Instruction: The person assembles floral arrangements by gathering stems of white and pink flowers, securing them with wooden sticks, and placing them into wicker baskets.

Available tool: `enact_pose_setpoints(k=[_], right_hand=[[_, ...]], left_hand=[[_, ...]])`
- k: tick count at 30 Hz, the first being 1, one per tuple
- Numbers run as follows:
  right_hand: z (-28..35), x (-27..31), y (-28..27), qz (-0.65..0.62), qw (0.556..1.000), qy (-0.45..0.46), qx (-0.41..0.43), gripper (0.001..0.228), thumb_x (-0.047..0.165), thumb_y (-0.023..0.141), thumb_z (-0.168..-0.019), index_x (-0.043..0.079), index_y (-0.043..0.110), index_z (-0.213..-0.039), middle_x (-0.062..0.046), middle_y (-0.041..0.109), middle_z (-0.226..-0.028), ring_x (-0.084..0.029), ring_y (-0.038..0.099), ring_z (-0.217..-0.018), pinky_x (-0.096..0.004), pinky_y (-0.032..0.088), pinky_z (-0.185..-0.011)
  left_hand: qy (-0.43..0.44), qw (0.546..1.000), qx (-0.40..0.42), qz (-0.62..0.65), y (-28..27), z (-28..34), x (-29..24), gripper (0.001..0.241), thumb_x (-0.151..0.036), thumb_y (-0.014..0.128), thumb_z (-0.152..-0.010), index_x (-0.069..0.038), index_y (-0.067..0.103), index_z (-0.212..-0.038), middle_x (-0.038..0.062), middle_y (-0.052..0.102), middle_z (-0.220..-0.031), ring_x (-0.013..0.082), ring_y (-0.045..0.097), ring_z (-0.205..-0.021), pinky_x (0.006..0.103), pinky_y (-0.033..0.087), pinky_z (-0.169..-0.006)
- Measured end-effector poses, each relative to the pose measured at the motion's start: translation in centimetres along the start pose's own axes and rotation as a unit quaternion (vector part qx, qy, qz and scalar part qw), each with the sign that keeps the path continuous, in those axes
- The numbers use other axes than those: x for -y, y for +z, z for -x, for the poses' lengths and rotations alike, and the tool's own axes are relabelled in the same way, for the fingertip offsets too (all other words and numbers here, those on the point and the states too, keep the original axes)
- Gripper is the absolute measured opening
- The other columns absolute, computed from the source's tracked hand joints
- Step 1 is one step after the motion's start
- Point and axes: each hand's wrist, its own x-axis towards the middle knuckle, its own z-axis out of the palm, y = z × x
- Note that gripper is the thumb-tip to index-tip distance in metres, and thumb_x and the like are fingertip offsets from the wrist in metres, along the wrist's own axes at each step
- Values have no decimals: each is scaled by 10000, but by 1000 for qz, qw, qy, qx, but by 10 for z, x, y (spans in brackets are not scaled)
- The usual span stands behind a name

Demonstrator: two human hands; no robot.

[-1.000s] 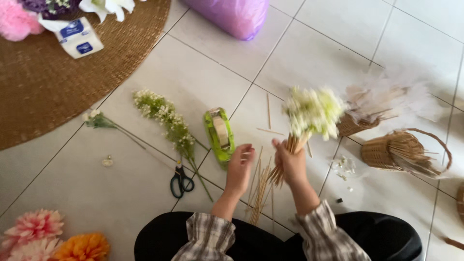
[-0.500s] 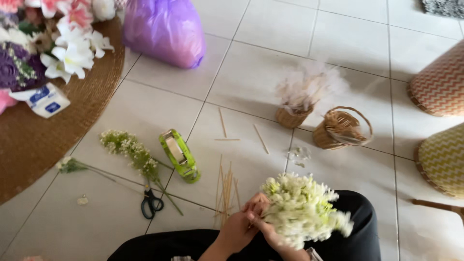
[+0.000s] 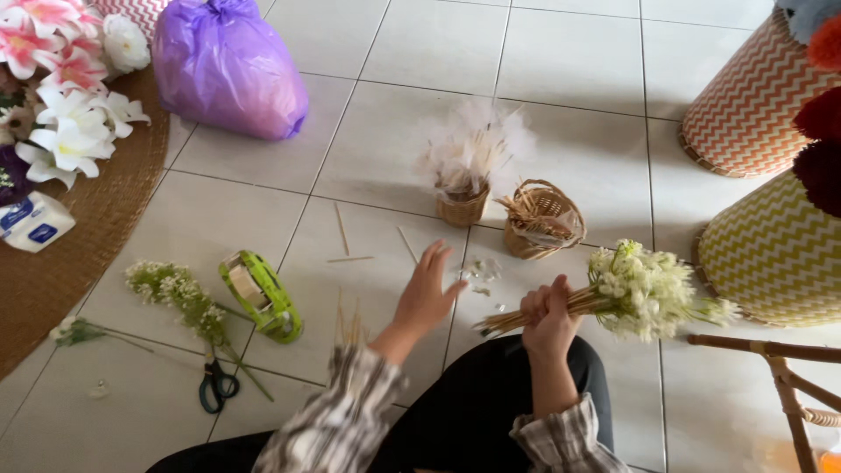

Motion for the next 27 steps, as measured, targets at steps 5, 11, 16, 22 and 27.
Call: enact_pose_setpoints(k=[5,11,16,22,27], right_hand=[[-3,-23,5,-103,986,101,-87,535,356,462,-1017,179,266,-552,57,139,-440,-95,196,-324,-190,187,-336],[-1,-23,5,-93,989,116,-30,509,286,399,-1041,155,312,-557,33,197,-396,-118,221,-290,-213,233,-337],[-5,-20,4,-115,986,114,-42,505,305,447,-1021,160,323,-553,34,187,-397,-103,208,-299,-210,229,-329],[-5,-16,4,-115,986,119,4,520,342,457,-1011,165,307,-546,29,175,-396,-100,208,-298,-202,243,-328],[-2,-2,0,-93,980,175,0,506,366,468,-1010,169,316,-569,35,162,-441,-89,203,-339,-204,205,-374]], left_hand=[[30,972,11,-234,35,-95,34,518,-93,548,-915,-30,395,-1406,189,281,-1530,385,397,-1344,459,439,-1034],[-16,910,-13,-413,57,-136,85,362,-79,508,-958,-3,460,-1309,152,485,-1322,281,599,-1121,332,577,-810],[81,896,-57,-432,43,-102,109,263,-67,531,-946,-21,537,-1204,143,530,-1209,288,610,-1083,311,588,-738],[65,881,-111,-455,11,0,105,215,-118,520,-960,-105,562,-1170,52,546,-1149,203,607,-1043,236,580,-721],[17,903,-105,-415,2,106,97,210,-140,511,-973,-80,564,-1167,77,549,-1110,234,606,-1033,259,573,-755]])
